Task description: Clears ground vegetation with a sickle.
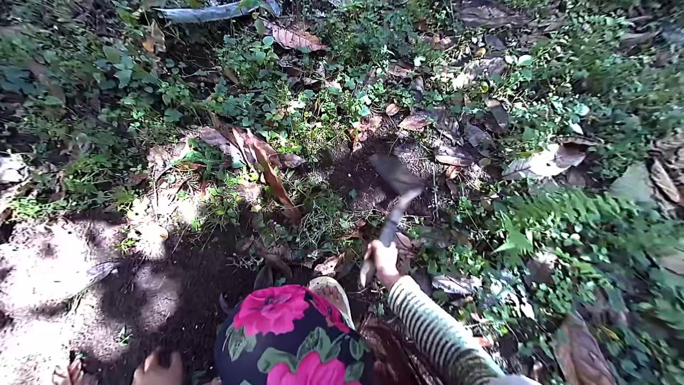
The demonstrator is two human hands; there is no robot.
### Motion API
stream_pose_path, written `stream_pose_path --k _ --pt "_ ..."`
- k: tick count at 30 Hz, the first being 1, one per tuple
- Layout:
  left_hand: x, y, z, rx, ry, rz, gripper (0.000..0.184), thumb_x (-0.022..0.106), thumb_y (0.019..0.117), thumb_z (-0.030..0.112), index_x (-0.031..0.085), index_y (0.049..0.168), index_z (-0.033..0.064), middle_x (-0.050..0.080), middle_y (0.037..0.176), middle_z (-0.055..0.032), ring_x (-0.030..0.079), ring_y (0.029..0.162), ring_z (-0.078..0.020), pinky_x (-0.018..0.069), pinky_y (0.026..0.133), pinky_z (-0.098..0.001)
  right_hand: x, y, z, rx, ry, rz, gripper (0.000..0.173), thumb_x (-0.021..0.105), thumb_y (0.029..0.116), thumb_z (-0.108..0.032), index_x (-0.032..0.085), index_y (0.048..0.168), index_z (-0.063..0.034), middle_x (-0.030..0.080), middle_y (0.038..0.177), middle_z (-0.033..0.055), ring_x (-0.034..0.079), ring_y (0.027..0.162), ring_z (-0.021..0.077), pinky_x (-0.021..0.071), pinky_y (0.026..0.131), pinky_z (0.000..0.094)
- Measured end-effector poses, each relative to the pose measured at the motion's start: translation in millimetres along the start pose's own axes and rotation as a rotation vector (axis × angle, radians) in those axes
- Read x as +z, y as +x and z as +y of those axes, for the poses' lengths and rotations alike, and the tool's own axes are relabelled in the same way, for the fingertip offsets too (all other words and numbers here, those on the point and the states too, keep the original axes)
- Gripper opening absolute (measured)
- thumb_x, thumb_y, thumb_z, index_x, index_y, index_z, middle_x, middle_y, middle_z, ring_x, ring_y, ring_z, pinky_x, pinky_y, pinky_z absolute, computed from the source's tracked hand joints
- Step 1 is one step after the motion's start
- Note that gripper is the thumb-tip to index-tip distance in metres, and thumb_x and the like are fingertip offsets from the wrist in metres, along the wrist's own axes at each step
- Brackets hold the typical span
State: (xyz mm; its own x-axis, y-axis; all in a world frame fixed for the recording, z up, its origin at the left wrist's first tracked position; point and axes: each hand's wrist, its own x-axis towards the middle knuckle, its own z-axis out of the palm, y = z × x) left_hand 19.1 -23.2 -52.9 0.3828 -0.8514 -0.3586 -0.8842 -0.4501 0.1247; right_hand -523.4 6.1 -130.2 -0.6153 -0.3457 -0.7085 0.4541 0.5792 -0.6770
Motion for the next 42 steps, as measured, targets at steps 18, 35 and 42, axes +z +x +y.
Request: stream_pose_path --k 18,35,42 --pt "170 -34 441 1.569 0.349 -0.457 0.104 0.085 0.0778 0.053 0.034 0.162 0.0189 0.026 0.169 -0.0181 0.011 0.159 -0.0404 0.0003 0.121 -0.0733 -195 -101 -12 -0.042 -0.615 0.175 0.054 0.076 0.0869 -0.022 0.054 0.132 -0.0036 0.069 0.082 0.014 0.068 0.061 0.0261 0.0598 0.06 0.0486" --pt "84 -22 406 1.478 0.799 -0.708 0.029 0.05 0.1071 0.023 0.064 0.128 0.0084 0.071 0.114 -0.0197 0.068 0.109 -0.0415 0.0467 0.098 -0.0631 -200 -113 12 0.053 -0.139 0.233 0.047 0.067 0.0972 -0.01 0.043 0.137 -0.0001 0.064 0.071 0.012 0.065 0.052 0.0205 0.0603 0.052 0.0363" --pt "-23 101 360 1.086 0.597 -0.292 0.02 0.068 0.0982 0.018 0.073 0.117 0.0174 0.073 0.102 -0.022 0.07 0.093 -0.0494 0.0514 0.075 -0.0729 -204 -105 4 -0.007 -0.28 0.231 0.049 0.069 0.0963 -0.015 0.045 0.137 -0.002 0.065 0.073 0.0107 0.066 0.053 0.0206 0.0611 0.055 0.0382"
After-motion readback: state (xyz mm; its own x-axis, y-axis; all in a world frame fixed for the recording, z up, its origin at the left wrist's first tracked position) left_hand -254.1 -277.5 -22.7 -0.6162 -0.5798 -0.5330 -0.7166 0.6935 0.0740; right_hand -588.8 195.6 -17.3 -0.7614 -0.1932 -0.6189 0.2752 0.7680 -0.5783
